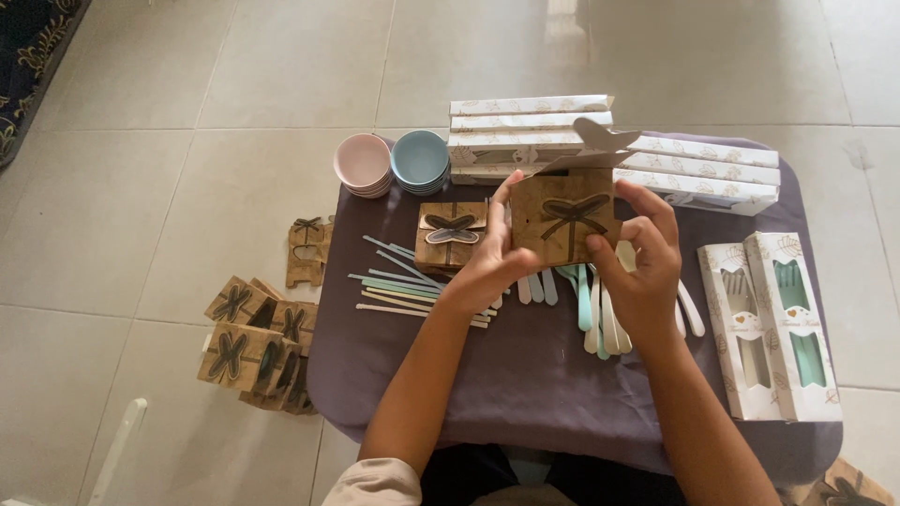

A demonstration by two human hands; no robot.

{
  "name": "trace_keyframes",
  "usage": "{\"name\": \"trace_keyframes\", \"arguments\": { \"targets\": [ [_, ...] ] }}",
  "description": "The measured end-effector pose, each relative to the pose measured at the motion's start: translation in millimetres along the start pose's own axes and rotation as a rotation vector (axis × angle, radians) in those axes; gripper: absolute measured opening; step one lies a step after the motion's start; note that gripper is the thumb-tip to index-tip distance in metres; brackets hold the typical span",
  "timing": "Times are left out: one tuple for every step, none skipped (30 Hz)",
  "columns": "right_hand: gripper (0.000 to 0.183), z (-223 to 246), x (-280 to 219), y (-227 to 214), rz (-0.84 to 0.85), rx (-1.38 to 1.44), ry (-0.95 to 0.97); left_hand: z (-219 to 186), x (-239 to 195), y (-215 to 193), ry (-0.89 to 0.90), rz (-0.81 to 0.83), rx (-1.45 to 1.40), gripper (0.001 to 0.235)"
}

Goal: Assembling cardboard gift boxes and placing small plastic cups inside them

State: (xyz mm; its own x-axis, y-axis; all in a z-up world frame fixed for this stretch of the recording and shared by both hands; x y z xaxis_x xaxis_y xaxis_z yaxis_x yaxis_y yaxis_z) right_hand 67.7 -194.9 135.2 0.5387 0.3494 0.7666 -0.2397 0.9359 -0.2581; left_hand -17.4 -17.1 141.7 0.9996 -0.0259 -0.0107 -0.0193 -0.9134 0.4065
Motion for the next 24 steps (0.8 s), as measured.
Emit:
{"name": "trace_keyframes", "arguments": {
  "targets": [
    [0.026,5,2,1,0.0,0.001,-0.001,-2,-1,2,0.001,-0.001,0.0,0.121],
    [0.029,9,4,3,-0.015,0.079,0.063,-4,-1,4,0.001,-0.018,0.023,0.118],
    [0.041,14,5,5,-0.03,0.157,0.127,-6,-2,5,0.001,-0.035,0.045,0.116],
    [0.041,11,6,5,-0.029,0.158,0.128,-7,-3,5,0.001,-0.036,0.044,0.116],
    [0.066,8,6,5,-0.024,0.294,0.143,-9,-3,5,-0.008,-0.017,0.029,0.114],
    [0.092,5,6,5,-0.02,0.429,0.158,-10,-4,5,-0.016,0.002,0.013,0.111],
    [0.092,0,2,3,-0.018,0.43,0.159,-8,-2,0,-0.016,0.0,0.013,0.111],
    [0.092,-5,-1,1,0.02,0.515,0.219,-7,0,-4,-0.012,0.029,0.039,0.11],
    [0.093,-10,-5,-1,0.059,0.6,0.28,-6,2,-9,-0.008,0.057,0.066,0.11],
    [0.093,-11,-3,-1,0.061,0.599,0.28,-6,1,-8,-0.007,0.056,0.064,0.11],
    [0.086,-11,-2,-2,0.02,0.616,0.291,-7,0,-7,0.046,0.054,0.037,0.108],
    [0.079,-11,0,-2,-0.02,0.634,0.301,-9,-1,-6,0.098,0.051,0.01,0.106],
    [0.079,-2,3,-2,-0.018,0.635,0.301,-3,2,-11,0.099,0.049,0.01,0.106],
    [0.058,6,6,-3,-0.098,0.619,0.306,2,4,-14,0.166,0.073,-0.01,0.115],
    [0.037,14,10,-3,-0.178,0.603,0.311,7,6,-18,0.234,0.097,-0.029,0.123],
    [0.037,20,11,-1,-0.176,0.604,0.312,11,10,-19,0.235,0.095,-0.03,0.123],
    [0.048,25,12,2,-0.173,0.524,0.324,14,13,-19,0.305,0.031,0.141,0.119],
    [0.06,30,14,5,-0.17,0.444,0.334,18,17,-20,0.375,-0.033,0.312,0.114],
    [0.06,22,7,8,-0.168,0.444,0.334,18,16,-13,0.377,-0.035,0.311,0.114],
    [0.057,14,-1,10,-0.163,0.409,0.338,18,14,-7,0.356,-0.098,0.291,0.105],
    [0.054,6,-10,12,-0.158,0.374,0.342,19,13,0,0.336,-0.161,0.27,0.098],
    [0.054,3,-10,10,-0.157,0.375,0.344,19,13,-6,0.335,-0.162,0.27,0.098],
    [0.046,1,-10,7,-0.138,0.242,0.24,19,14,-12,0.325,-0.164,0.251,0.088],
    [0.043,-1,-10,3,-0.12,0.108,0.136,20,15,-18,0.317,-0.164,0.232,0.079]
  ]
}}
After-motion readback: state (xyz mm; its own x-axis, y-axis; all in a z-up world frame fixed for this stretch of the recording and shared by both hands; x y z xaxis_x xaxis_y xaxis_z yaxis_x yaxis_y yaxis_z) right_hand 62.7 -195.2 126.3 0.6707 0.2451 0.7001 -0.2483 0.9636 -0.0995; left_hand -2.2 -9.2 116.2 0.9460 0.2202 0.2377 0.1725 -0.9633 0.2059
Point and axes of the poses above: each hand's wrist, its own x-axis towards the middle knuckle, its own y-axis out of the palm, z = x × y, the point moved 1 cm from there along x, towards the middle knuckle, and after that the axes turned 13 degrees about -y, right-handed, at the moved point
